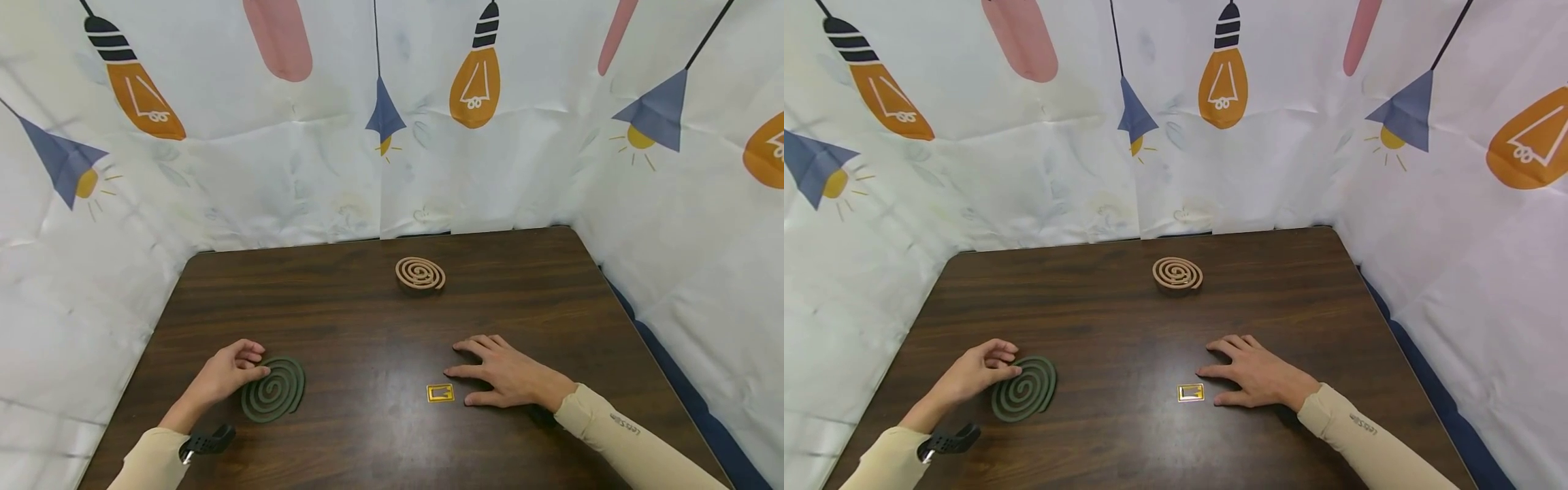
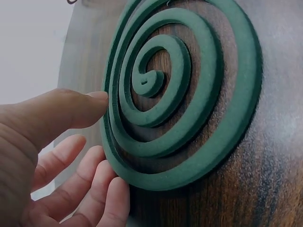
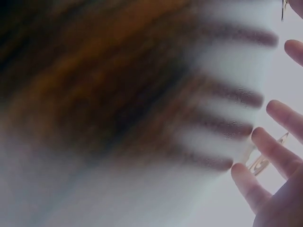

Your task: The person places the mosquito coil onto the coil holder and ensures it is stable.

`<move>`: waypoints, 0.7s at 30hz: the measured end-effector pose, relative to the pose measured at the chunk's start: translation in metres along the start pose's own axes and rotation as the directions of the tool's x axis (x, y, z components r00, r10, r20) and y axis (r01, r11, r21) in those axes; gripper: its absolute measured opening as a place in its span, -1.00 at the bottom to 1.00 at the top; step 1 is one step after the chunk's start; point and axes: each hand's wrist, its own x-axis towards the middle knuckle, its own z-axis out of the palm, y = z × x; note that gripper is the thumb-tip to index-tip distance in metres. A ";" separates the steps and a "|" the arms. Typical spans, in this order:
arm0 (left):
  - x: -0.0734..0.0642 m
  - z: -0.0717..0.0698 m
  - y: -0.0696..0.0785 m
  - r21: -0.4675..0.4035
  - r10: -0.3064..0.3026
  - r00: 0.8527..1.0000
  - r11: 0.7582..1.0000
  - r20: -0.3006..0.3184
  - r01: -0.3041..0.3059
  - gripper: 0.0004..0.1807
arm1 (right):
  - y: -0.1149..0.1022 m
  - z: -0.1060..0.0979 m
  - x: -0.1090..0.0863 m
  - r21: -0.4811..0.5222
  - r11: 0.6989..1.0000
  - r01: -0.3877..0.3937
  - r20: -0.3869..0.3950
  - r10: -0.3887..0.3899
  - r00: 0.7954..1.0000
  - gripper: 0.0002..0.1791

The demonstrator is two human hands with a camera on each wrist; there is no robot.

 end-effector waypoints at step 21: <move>0.001 0.001 -0.006 0.085 0.021 0.999 0.996 -0.032 -0.018 -0.50 | -0.003 0.002 0.002 -0.005 1.000 0.025 0.006 -0.025 1.000 -0.38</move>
